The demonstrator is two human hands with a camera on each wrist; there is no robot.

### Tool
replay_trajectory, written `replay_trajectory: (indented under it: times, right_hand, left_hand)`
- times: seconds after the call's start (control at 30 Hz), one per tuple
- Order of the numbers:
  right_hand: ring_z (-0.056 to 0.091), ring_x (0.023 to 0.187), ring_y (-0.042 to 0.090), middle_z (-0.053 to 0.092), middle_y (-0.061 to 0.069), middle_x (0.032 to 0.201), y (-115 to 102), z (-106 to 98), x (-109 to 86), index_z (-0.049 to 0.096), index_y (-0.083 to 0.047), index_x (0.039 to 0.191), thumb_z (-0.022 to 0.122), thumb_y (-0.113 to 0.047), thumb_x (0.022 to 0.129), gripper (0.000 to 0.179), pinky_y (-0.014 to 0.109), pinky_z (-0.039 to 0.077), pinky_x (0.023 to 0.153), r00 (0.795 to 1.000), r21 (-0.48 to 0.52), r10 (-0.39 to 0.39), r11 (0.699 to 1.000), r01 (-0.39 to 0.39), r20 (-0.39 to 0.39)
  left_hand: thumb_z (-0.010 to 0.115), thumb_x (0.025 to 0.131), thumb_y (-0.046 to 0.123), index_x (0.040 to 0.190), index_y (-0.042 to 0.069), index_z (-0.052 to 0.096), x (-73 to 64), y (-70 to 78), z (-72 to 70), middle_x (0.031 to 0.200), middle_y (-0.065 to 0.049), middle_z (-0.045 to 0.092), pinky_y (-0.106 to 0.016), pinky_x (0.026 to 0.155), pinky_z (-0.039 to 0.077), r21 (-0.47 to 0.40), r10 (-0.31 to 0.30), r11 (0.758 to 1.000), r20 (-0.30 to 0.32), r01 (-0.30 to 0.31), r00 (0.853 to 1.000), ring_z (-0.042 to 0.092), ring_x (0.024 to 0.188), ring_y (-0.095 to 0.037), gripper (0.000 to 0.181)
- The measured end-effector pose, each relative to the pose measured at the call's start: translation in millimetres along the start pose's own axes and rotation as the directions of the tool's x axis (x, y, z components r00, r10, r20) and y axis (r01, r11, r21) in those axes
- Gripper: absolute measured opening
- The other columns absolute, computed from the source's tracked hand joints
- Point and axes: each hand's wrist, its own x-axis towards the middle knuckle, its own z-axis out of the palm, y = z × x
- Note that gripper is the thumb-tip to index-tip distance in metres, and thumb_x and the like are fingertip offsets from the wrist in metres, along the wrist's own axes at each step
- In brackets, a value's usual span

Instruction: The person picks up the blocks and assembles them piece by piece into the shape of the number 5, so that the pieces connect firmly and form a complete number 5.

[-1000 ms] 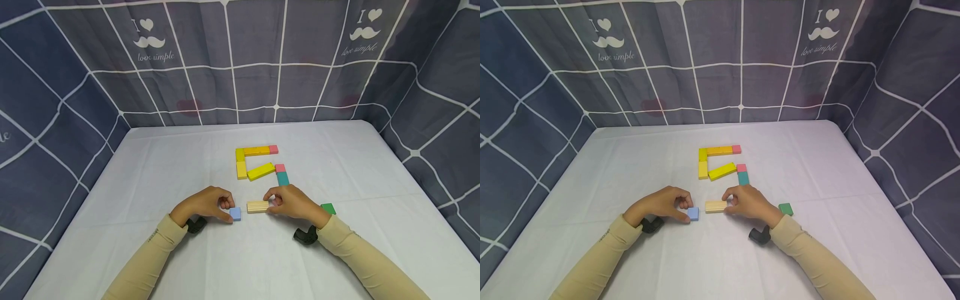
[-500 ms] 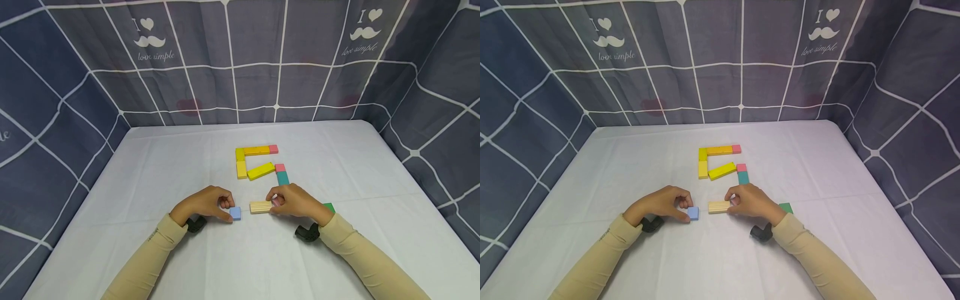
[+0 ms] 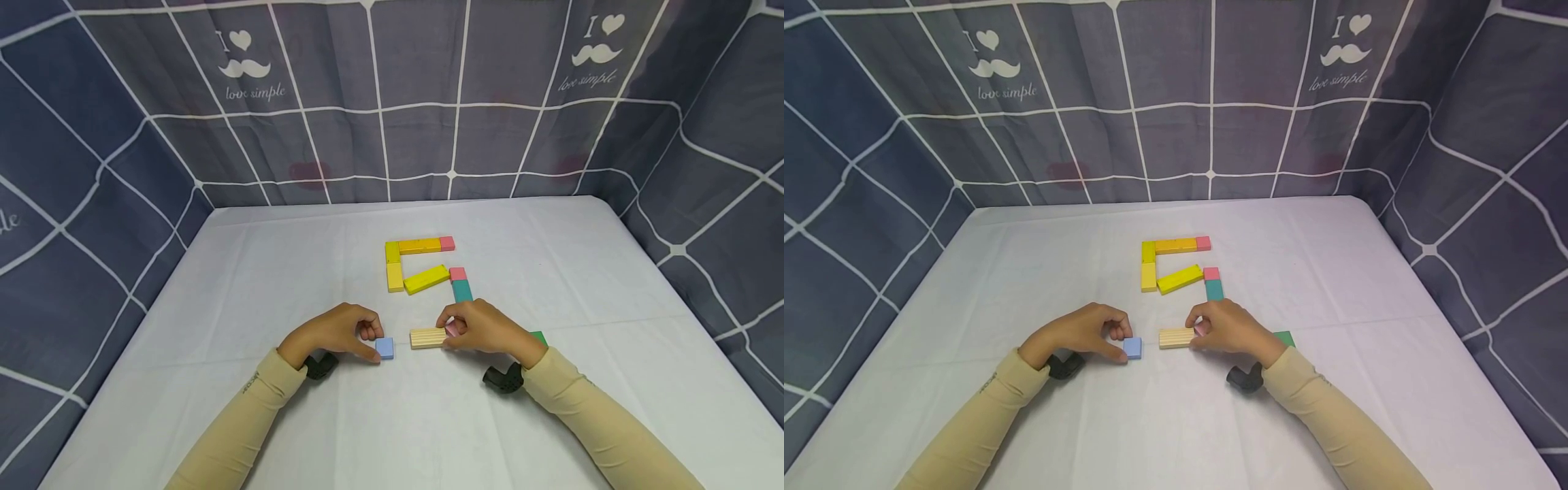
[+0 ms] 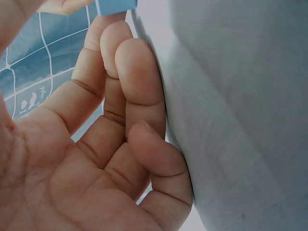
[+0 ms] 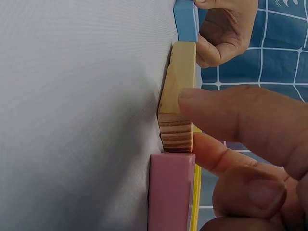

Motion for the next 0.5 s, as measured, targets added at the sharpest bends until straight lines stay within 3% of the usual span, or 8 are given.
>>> replay_trajectory:
  times: [0.5]
  right_hand:
    - [0.041, 0.060, 0.006, 0.044, -0.008, 0.067, 4.5, -4.9, -1.0, 0.077, -0.005, 0.115, 0.086, -0.011, 0.092, 0.026, 0.022, 0.032, 0.058, 0.999, 0.065, -0.039, 0.997, 0.037, 0.032]
  left_hand:
    - [0.096, 0.083, 0.017, 0.097, 0.009, 0.075, 0.4, -0.8, 1.1, 0.089, 0.004, 0.065, -0.025, 0.081, 0.051, 0.003, 0.013, 1.000, 0.001, -0.013, 1.000, 0.058, 0.084, -0.011, 0.027]
